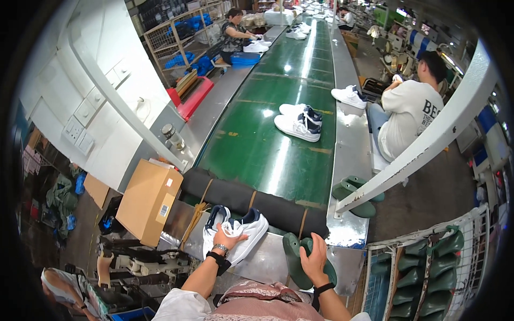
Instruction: Insert shoe lasts into sneaker uppers and place them on an assembly line conveyor.
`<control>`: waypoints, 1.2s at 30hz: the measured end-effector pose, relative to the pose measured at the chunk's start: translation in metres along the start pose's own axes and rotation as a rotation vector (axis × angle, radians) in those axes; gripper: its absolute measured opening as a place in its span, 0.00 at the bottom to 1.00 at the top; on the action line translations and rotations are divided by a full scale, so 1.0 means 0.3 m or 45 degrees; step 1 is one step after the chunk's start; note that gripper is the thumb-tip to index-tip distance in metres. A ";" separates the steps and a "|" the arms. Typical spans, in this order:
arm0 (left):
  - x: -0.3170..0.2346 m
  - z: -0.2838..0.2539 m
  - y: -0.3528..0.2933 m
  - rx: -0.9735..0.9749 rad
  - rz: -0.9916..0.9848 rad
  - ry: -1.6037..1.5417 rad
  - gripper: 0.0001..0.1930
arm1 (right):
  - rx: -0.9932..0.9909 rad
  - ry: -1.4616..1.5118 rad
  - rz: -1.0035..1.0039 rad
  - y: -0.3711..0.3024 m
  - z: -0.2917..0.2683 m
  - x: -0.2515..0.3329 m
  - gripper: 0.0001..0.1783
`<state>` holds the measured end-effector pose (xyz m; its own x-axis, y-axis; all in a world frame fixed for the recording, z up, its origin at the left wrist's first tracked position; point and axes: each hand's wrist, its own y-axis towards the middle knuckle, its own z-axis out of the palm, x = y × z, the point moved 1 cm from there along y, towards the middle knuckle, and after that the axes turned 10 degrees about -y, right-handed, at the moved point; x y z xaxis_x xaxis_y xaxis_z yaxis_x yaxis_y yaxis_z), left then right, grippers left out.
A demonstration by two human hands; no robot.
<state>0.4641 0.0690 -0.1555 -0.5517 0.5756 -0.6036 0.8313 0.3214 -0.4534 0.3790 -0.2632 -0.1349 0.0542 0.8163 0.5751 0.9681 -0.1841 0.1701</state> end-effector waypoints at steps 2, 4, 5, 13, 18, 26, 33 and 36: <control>0.062 -0.036 0.032 -0.001 0.012 0.073 0.60 | 0.002 0.106 -0.053 0.060 0.017 0.072 0.31; 0.193 -0.057 0.081 -0.014 0.091 0.087 0.57 | 0.000 0.165 -0.085 0.126 0.026 0.181 0.29; 0.131 -0.092 0.045 0.079 0.185 0.133 0.55 | 0.085 0.228 -0.103 0.156 0.017 0.214 0.29; -0.042 -0.309 -0.089 0.266 0.838 -0.168 0.45 | 0.182 0.326 -0.467 0.262 0.045 0.541 0.29; -0.105 -0.342 -0.060 0.417 1.008 -0.487 0.42 | 0.210 0.346 -0.397 0.291 0.000 0.588 0.27; -0.195 -0.368 0.002 0.604 1.252 -0.304 0.41 | -0.034 0.485 -0.266 0.236 -0.066 0.632 0.04; -0.286 -0.438 -0.052 0.958 1.380 -0.240 0.41 | 0.227 0.395 -0.423 0.339 -0.222 0.602 0.31; -0.338 -0.448 -0.082 1.029 1.362 -0.238 0.42 | 0.517 0.545 -0.355 0.335 -0.183 0.583 0.30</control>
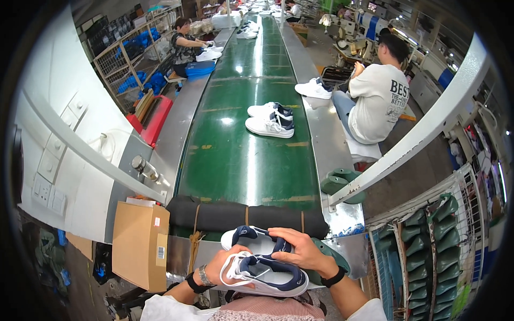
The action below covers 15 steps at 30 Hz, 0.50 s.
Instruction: Insert shoe lasts into sneaker uppers and place them on an assembly line conveyor.
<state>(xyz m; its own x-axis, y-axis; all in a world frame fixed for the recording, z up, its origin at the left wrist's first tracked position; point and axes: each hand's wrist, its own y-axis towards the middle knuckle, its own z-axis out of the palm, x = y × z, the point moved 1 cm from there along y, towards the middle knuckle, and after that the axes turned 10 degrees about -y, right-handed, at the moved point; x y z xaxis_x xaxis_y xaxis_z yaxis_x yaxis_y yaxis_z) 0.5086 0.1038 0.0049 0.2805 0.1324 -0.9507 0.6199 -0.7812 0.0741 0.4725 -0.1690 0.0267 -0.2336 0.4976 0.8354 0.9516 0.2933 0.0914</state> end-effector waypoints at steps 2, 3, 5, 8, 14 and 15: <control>-0.006 -0.006 0.014 0.036 -0.058 -0.014 0.43 | -0.074 -0.027 0.027 -0.023 0.013 -0.018 0.24; -0.011 -0.009 0.026 0.044 -0.059 -0.017 0.43 | -0.179 -0.092 -0.021 -0.029 0.017 -0.014 0.17; -0.018 -0.020 0.059 0.126 -0.061 0.075 0.44 | -0.255 -0.109 -0.047 -0.028 0.032 -0.047 0.14; -0.005 -0.033 0.123 0.163 0.047 0.208 0.46 | -0.290 -0.143 -0.017 -0.011 0.013 -0.083 0.14; 0.093 -0.080 0.307 0.189 -0.096 0.223 0.46 | -0.792 -0.315 0.479 -0.141 -0.011 -0.341 0.25; 0.113 -0.080 0.365 0.193 -0.070 0.277 0.45 | -0.751 -0.614 0.547 -0.220 0.020 -0.414 0.27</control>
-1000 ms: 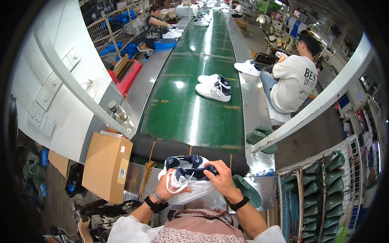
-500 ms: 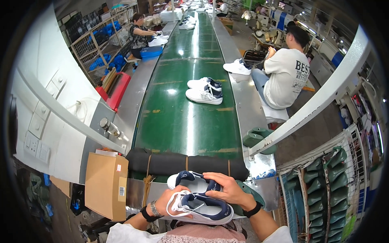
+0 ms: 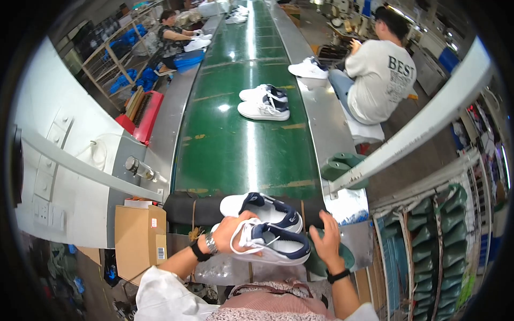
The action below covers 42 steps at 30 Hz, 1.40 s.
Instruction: Insert shoe lasts into sneaker uppers and place them on an assembly line conveyor.
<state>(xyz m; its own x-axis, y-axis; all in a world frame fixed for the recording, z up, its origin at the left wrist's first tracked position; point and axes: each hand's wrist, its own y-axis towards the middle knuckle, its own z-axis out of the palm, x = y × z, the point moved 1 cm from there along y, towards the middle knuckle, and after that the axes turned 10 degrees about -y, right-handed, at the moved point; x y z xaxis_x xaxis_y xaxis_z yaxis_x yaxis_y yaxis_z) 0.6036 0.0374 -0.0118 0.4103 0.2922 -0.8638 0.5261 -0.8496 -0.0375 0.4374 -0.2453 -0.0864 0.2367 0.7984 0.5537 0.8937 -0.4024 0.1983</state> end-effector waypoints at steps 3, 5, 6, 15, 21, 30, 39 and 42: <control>0.054 -0.035 0.171 -0.009 -0.006 0.173 0.44 | 0.413 -0.241 0.030 -0.206 0.102 -0.146 0.36; 0.113 -0.040 0.273 -0.054 -0.006 0.262 0.43 | 0.332 -0.448 -0.135 -0.261 0.110 -0.084 0.34; 0.115 -0.051 0.320 -0.074 -0.041 0.277 0.43 | 0.341 -0.443 -0.143 -0.275 0.109 -0.069 0.34; 0.463 0.210 0.636 -0.615 0.054 0.478 0.45 | 0.323 -0.370 -0.093 -0.263 0.145 -0.081 0.31; 0.318 0.590 0.448 -0.043 -0.315 -0.043 0.37 | 0.623 -0.358 -0.496 -0.324 0.053 -0.188 0.22; 0.256 1.142 0.345 -0.030 -0.045 0.302 0.32 | -0.070 -0.102 0.949 -0.767 0.038 -0.245 0.44; 0.258 1.276 0.324 0.372 -0.585 -0.885 0.38 | -0.051 0.563 1.470 -0.777 0.132 -0.301 0.74; 0.090 1.266 0.277 0.331 -0.810 -1.230 0.30 | -0.161 1.201 1.358 -0.797 -0.053 -0.300 0.60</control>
<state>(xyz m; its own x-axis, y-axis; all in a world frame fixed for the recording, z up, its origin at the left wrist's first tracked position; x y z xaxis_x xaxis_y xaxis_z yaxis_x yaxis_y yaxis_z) 0.3756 -0.1921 -0.2292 -0.6617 0.3361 -0.6702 0.2195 -0.7678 -0.6019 0.1962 -0.2281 -0.1707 0.3798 -0.4771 0.7925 0.4016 -0.6867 -0.6059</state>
